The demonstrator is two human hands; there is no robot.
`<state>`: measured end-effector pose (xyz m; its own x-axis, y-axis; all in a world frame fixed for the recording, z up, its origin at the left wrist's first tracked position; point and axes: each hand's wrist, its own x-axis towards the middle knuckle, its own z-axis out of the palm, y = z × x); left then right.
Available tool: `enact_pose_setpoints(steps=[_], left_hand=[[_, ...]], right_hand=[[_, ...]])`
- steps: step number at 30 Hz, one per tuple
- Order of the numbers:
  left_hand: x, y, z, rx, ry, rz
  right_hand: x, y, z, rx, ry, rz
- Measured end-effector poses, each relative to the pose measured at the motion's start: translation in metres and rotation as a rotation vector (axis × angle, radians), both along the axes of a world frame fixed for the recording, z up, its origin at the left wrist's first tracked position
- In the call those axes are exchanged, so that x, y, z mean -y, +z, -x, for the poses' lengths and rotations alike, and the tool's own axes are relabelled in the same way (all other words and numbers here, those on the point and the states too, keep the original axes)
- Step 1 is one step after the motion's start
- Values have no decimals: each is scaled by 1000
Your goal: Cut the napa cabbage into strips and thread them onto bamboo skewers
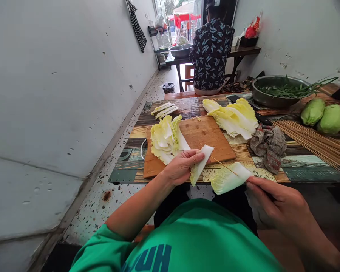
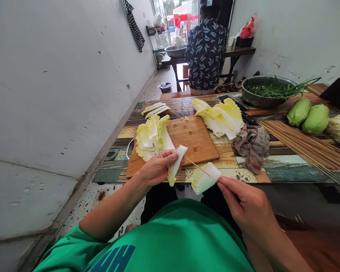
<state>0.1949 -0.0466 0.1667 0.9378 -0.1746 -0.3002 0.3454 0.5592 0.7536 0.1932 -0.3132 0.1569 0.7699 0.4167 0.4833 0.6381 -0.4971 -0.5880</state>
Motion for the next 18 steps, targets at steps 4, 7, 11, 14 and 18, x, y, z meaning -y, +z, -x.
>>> enact_pose_setpoints(steps=[4, 7, 11, 14, 18], left_hand=[[0, -2, 1, -5, -10, -15], [0, -3, 1, 7, -5, -42], [1, -2, 2, 49, -10, -116], [1, -1, 3, 90, -25, -199], [0, -2, 4, 164, -39, -317]], right_hand=[[1, -1, 1, -95, -31, 2], [3, -1, 2, -113, -27, 3], [6, 1, 1, -86, -9, -1], [9, 5, 0, -95, 5, -4], [10, 11, 1, -148, 0, -17]])
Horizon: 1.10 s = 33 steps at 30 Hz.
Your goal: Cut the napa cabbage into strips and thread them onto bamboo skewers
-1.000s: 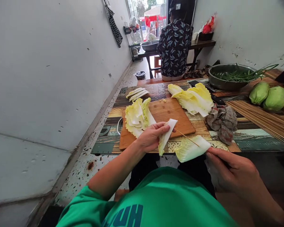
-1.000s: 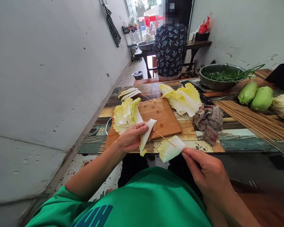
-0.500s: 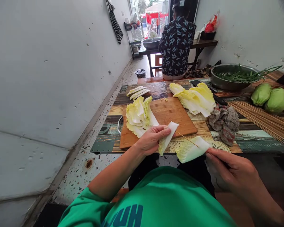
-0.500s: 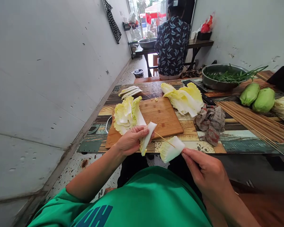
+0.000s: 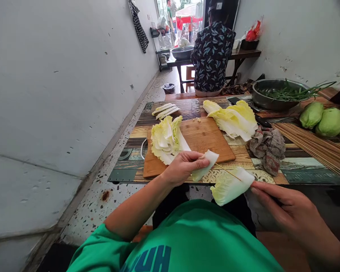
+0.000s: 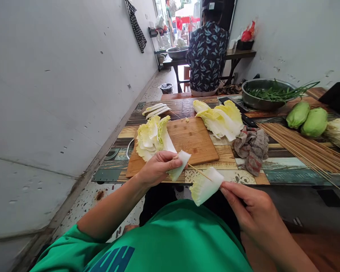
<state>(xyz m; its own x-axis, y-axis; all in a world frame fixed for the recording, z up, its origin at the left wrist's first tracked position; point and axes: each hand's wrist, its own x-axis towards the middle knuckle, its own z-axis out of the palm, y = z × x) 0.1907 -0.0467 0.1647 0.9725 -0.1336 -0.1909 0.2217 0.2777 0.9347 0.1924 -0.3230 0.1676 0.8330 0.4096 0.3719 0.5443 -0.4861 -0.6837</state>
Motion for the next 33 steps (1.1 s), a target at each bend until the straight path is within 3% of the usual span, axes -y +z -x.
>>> enact_pose_setpoints(steps=[14, 26, 33], left_hand=[[3, 8, -3, 82, -63, -63], [-1, 0, -8, 67, -89, -103], [9, 5, -8, 58, -205, -153]], right_hand=[[-4, 5, 1, -239, 5, -46], [-13, -2, -7, -371, 71, -64], [-28, 7, -9, -417, 153, -96]])
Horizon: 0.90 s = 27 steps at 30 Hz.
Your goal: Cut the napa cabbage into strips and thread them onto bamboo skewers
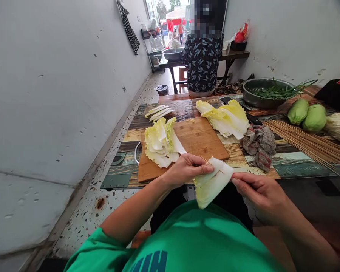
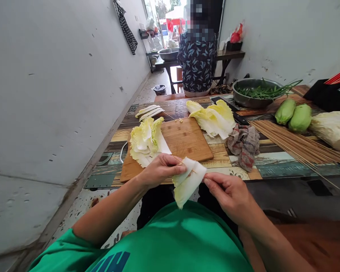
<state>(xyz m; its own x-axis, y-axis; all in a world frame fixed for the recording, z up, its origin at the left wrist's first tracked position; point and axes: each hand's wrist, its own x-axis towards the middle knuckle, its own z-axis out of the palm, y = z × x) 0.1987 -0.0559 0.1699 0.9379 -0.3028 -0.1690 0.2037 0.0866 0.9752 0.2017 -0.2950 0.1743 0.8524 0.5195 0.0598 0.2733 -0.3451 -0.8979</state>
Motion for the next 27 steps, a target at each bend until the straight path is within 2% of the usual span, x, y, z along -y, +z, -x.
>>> enact_pose_setpoints(steps=[7, 13, 19, 21, 23, 25, 26, 27], left_hand=[[0, -7, -4, -89, 26, 28], [-6, -15, -13, -168, -78, 37], [-5, -17, -16, -149, -155, -81], [-13, -10, -19, -48, -156, -217], [-29, 0, -25, 160, -22, -434], [-50, 10, -33, 412, 110, -722], [-59, 14, -36, 518, 100, -874], [-67, 16, -40, 594, 19, -1024]], right_hand=[[-4, -14, -3, -5, 2, -19], [-3, -26, -8, -38, 35, -51], [-2, -35, -9, -63, 12, -53], [2, -37, -10, -51, -21, -46], [8, -38, -13, -22, -99, -41], [17, -39, -17, 9, -190, -30], [22, -39, -20, 27, -227, -22], [26, -40, -21, 44, -254, -16]])
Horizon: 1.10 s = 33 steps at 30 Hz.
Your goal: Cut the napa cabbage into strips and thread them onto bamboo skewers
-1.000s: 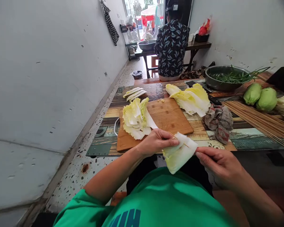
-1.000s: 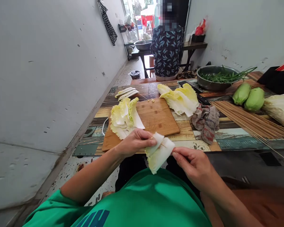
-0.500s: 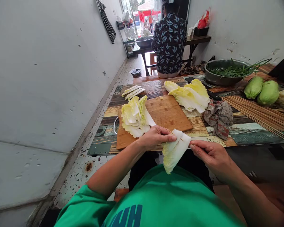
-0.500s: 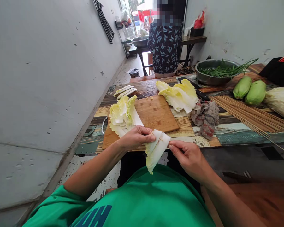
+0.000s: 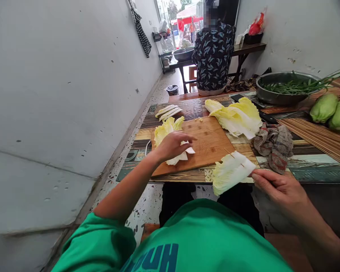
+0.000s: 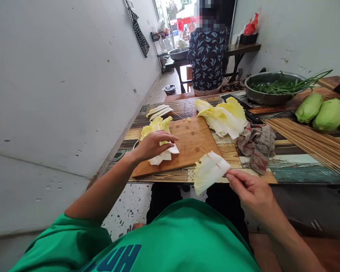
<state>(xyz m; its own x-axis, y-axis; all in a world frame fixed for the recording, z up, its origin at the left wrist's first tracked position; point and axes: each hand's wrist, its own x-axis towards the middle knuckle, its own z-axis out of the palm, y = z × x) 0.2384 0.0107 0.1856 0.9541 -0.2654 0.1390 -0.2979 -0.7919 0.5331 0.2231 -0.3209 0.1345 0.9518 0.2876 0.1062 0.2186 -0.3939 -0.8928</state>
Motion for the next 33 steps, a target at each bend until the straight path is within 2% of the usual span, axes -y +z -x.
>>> enact_pose_setpoints(steps=[2, 3, 5, 11, 16, 18, 20, 23, 25, 29, 31, 33], left_hand=[[-8, 1, -4, -51, -156, -316], [-9, 0, -5, -96, -208, -427], [-7, -2, -6, -154, -241, -547], [-16, -5, -14, -228, -299, -541], [-26, -13, -28, -141, -386, -464], [-22, -12, -32, -75, -377, -379], [-15, -5, -31, 32, -295, -236], [-1, 10, -20, 148, -128, 103], [10, 17, -7, 26, -103, 391], [30, 16, 16, -408, -155, 923], [35, 12, 23, -532, -154, 1089], [38, 6, 27, -609, -137, 1185]], right_hand=[[6, -3, -2, 29, -26, 9], [7, -4, -2, 40, -31, 9], [8, -8, 0, 42, -43, 7], [11, -16, 6, -15, -66, -5], [12, -19, 6, 0, -51, -26], [10, -17, 8, 34, -58, -21], [8, -11, 10, 71, -61, -9], [6, 2, 13, 127, -50, 16], [6, 11, 15, 158, -24, 43], [5, 24, 18, 207, 49, 77], [3, 27, 20, 221, 76, 81], [1, 29, 21, 228, 99, 81]])
